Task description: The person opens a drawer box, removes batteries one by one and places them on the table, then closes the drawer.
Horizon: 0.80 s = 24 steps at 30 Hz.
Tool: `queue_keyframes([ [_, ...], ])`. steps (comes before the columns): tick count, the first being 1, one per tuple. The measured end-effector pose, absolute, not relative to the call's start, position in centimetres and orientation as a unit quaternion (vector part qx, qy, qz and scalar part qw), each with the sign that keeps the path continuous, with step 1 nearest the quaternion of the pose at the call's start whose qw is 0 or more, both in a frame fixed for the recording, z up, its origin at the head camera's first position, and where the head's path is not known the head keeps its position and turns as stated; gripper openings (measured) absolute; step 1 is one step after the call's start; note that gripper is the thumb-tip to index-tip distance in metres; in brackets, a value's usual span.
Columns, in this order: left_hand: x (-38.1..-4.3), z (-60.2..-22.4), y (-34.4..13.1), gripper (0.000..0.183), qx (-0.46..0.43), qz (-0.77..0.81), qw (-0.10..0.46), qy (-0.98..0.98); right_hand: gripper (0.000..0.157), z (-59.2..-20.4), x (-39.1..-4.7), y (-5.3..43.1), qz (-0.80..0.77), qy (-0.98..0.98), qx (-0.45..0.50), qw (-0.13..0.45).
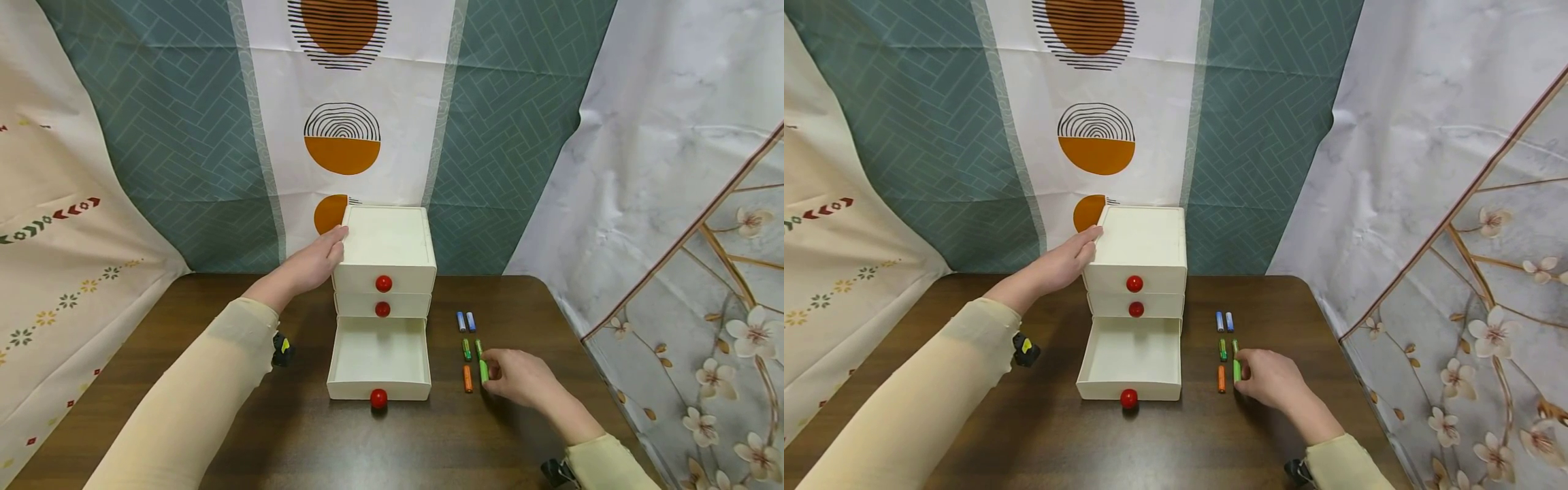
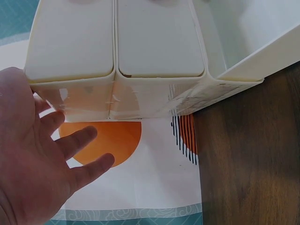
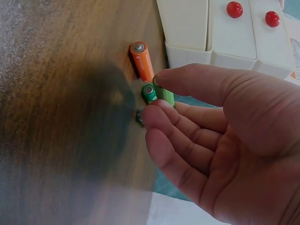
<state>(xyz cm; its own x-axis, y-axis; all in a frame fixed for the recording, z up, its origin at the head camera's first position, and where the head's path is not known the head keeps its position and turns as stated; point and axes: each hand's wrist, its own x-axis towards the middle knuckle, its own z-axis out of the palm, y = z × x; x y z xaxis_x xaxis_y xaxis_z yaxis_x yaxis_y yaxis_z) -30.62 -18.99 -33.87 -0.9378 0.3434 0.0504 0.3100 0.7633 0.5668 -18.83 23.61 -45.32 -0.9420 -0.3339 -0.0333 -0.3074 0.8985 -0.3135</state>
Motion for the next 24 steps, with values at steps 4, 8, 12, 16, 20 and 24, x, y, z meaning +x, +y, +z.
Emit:
queue_keyframes([
  [4, -30.6, -33.9, -19.0, 0.065, 0.175, 0.295, 0.027, 0.939, 0.047, -45.6, -18.9, 23.6, -0.154, 0.973, -0.164, 0.045],
  [8, -30.7, -33.9, -19.0, 0.065, 0.174, 0.294, 0.026, 0.940, 0.040, -45.9, -18.9, 23.6, -0.154, 0.973, -0.165, 0.047],
  [12, -30.7, -33.9, -19.0, 0.065, 0.174, 0.294, 0.025, 0.939, 0.040, -46.2, -18.9, 23.5, -0.151, 0.974, -0.161, 0.052],
  [16, -30.7, -33.9, -19.0, 0.064, 0.175, 0.293, 0.025, 0.939, 0.048, -46.4, -19.1, 23.5, -0.148, 0.975, -0.154, 0.055],
  [20, -30.6, -33.9, -19.0, 0.064, 0.176, 0.293, 0.024, 0.940, 0.050, -46.8, -19.2, 23.6, -0.146, 0.976, -0.149, 0.056],
  [24, -30.6, -33.9, -18.9, 0.065, 0.177, 0.292, 0.023, 0.940, 0.047, -47.2, -19.3, 23.6, -0.146, 0.977, -0.148, 0.056],
])
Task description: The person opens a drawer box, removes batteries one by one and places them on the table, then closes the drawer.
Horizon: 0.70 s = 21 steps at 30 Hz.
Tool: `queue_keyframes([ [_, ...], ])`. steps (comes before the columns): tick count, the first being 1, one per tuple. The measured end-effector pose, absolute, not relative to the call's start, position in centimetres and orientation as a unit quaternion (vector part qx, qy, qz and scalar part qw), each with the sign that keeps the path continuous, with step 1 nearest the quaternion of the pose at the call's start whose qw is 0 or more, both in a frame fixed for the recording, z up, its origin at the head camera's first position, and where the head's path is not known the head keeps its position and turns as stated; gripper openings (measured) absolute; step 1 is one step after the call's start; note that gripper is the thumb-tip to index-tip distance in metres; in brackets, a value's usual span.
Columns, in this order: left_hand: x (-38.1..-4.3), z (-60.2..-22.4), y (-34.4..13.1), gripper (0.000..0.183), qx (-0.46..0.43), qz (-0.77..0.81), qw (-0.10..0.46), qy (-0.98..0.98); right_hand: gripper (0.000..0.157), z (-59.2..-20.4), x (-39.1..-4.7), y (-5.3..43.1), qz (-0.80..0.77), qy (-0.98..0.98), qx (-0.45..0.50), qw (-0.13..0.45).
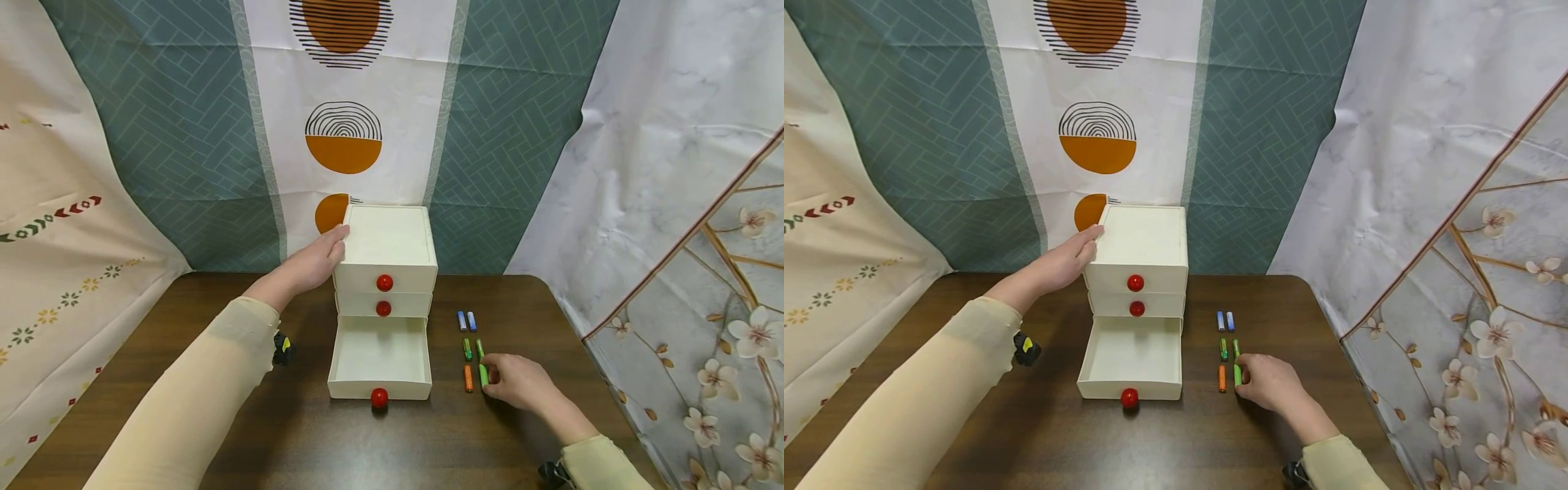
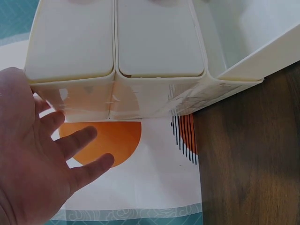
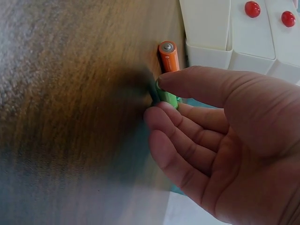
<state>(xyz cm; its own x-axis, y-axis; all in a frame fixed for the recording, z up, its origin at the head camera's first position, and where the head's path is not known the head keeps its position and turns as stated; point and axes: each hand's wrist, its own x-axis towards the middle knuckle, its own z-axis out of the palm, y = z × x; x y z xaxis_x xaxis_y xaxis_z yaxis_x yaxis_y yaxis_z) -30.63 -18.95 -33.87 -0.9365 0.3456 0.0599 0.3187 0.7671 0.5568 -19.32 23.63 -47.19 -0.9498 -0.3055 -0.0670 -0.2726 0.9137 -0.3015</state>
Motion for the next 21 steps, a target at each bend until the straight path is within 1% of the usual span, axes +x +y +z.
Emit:
queue_keyframes([
  [10, -30.74, -34.01, -19.04, 0.065, 0.175, 0.292, 0.026, 0.940, 0.042, -47.73, -19.46, 23.60, -0.147, 0.977, -0.151, 0.045],
  [21, -30.72, -33.93, -19.03, 0.064, 0.184, 0.294, 0.019, 0.938, 0.047, -47.40, -19.40, 23.44, -0.142, 0.979, -0.139, 0.054],
])
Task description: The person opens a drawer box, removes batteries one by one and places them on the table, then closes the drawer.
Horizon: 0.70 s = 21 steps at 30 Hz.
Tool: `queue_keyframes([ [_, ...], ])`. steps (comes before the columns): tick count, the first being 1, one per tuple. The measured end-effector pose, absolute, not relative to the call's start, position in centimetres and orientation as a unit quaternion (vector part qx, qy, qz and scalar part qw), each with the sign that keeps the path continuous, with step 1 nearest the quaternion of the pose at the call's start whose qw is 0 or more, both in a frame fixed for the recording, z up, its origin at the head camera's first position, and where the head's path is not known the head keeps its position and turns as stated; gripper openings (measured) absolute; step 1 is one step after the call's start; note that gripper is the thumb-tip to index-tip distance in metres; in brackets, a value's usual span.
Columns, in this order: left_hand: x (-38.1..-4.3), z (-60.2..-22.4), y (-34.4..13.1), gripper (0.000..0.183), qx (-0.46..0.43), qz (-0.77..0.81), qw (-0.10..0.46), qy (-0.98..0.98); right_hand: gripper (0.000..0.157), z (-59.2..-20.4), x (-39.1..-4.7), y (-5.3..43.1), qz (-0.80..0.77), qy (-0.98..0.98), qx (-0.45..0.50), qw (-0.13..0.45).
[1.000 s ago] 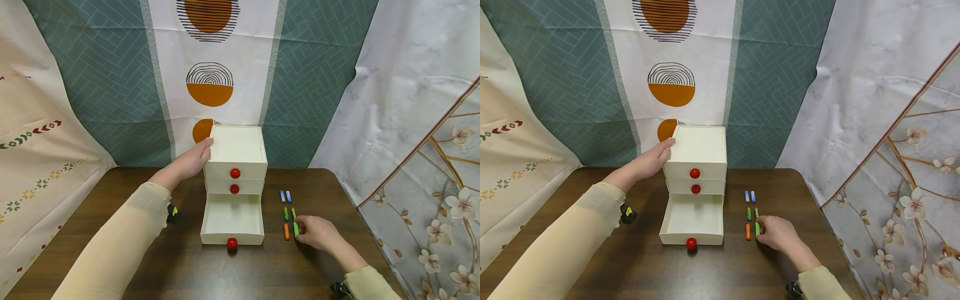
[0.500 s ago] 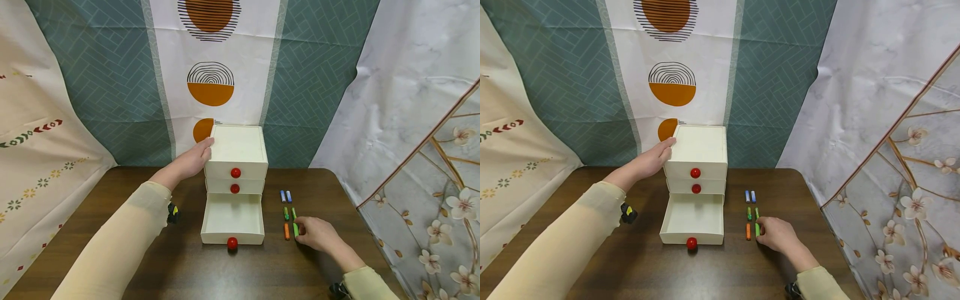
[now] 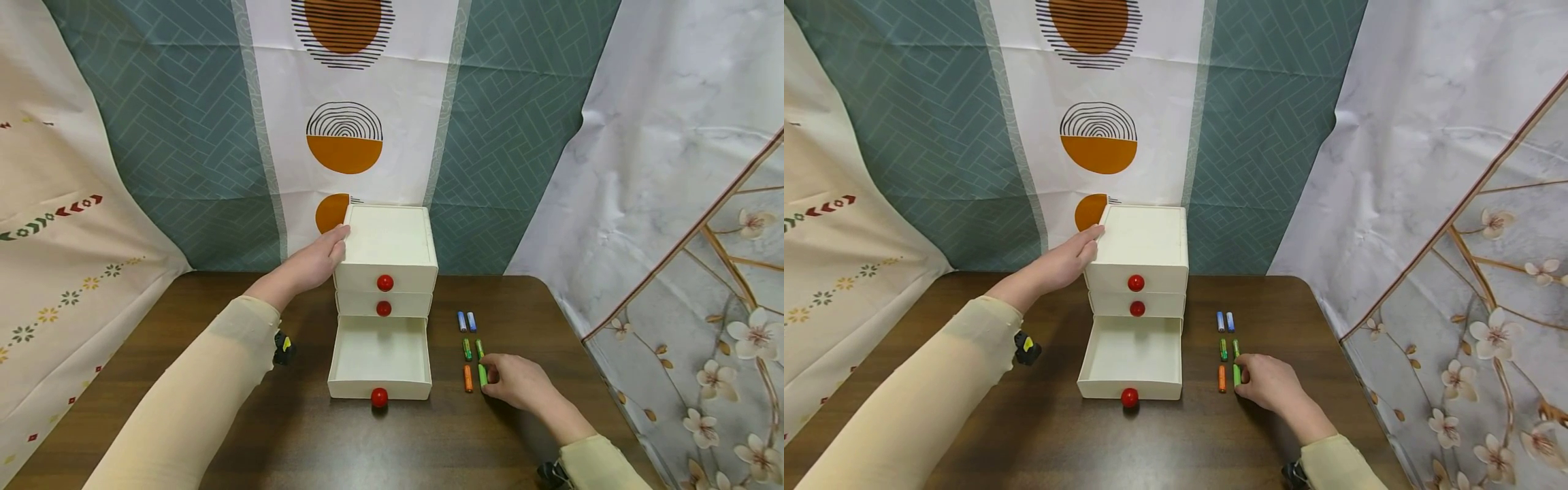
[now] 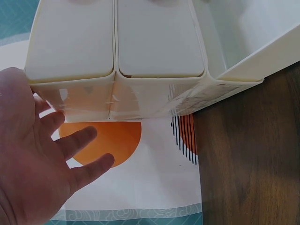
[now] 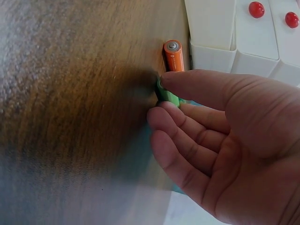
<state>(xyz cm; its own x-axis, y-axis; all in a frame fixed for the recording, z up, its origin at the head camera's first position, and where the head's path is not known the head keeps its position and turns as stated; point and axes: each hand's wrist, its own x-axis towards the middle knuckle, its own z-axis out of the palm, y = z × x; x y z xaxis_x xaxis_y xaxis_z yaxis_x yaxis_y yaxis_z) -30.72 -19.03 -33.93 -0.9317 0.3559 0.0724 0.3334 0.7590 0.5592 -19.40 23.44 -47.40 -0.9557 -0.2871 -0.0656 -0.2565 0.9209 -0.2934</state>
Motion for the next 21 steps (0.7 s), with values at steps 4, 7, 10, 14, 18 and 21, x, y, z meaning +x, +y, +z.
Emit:
queue_keyframes([
  [4, -30.65, -33.87, -18.99, 0.063, 0.189, 0.300, 0.016, 0.935, 0.049, -47.25, -19.34, 23.41, -0.146, 0.978, -0.136, 0.057],
  [7, -30.68, -33.91, -18.99, 0.063, 0.188, 0.300, 0.017, 0.935, 0.049, -47.16, -19.29, 23.39, -0.148, 0.978, -0.135, 0.057],
  [10, -30.71, -33.95, -18.96, 0.063, 0.187, 0.297, 0.016, 0.936, 0.050, -47.05, -19.24, 23.38, -0.150, 0.978, -0.135, 0.055],
  [14, -30.65, -33.94, -18.93, 0.063, 0.186, 0.296, 0.015, 0.937, 0.049, -46.87, -19.19, 23.40, -0.152, 0.977, -0.136, 0.055],
  [18, -30.59, -33.90, -18.89, 0.063, 0.188, 0.298, 0.015, 0.936, 0.047, -46.74, -19.12, 23.51, -0.150, 0.978, -0.134, 0.055],
  [21, -30.55, -33.84, -18.87, 0.063, 0.187, 0.297, 0.016, 0.936, 0.045, -46.54, -19.02, 23.51, -0.150, 0.978, -0.136, 0.048],
])
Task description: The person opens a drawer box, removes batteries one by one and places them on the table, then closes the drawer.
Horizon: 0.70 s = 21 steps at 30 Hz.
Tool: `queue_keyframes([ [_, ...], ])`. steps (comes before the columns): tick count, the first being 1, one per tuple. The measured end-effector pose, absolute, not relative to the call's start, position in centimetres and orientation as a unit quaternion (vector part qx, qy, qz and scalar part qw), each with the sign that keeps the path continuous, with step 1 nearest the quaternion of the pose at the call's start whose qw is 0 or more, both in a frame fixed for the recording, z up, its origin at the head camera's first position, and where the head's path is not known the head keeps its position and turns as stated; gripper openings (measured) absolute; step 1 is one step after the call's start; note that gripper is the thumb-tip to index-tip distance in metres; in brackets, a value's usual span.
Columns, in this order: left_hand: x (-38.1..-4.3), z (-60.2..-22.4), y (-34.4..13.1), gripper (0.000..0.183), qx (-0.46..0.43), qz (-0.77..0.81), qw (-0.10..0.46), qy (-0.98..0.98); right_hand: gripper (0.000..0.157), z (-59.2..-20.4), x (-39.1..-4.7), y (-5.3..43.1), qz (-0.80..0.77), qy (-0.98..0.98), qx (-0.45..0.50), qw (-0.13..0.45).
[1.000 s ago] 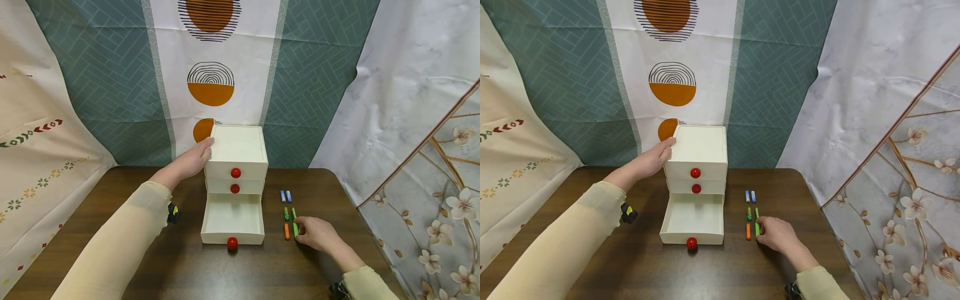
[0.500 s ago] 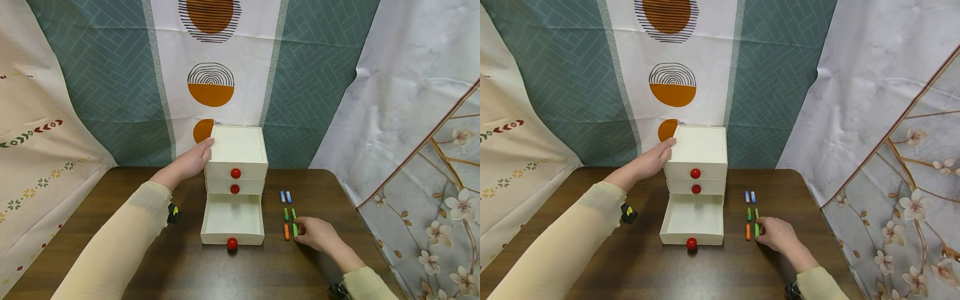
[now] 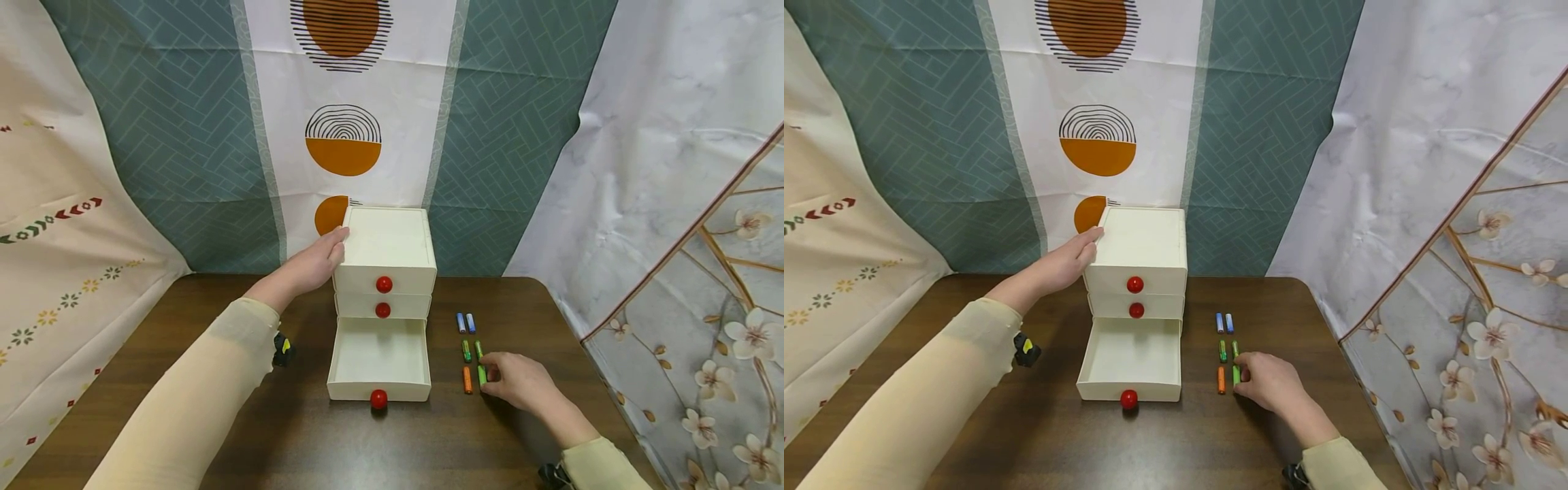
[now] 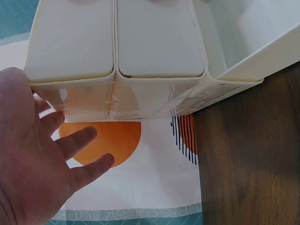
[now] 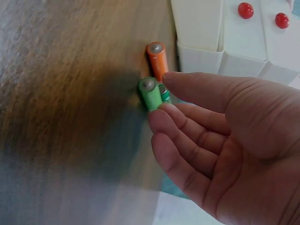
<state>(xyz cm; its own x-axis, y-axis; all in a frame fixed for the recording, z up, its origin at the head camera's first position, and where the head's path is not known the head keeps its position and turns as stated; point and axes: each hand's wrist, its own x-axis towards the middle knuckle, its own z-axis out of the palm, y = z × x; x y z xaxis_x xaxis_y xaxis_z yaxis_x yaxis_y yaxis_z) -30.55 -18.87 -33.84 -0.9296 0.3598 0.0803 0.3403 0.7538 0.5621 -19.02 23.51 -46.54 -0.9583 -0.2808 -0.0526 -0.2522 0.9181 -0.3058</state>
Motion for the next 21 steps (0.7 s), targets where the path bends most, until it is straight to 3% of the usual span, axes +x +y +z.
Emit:
queue_keyframes([
  [6, -30.5, -33.8, -18.8, 0.063, 0.184, 0.294, 0.018, 0.938, 0.042, -45.6, -18.2, 22.7, -0.172, 0.975, -0.142, 0.017],
  [21, -30.3, -33.7, -18.8, 0.063, 0.181, 0.300, 0.021, 0.936, 0.026, -44.9, -15.8, 18.7, -0.214, 0.950, -0.186, -0.128],
])
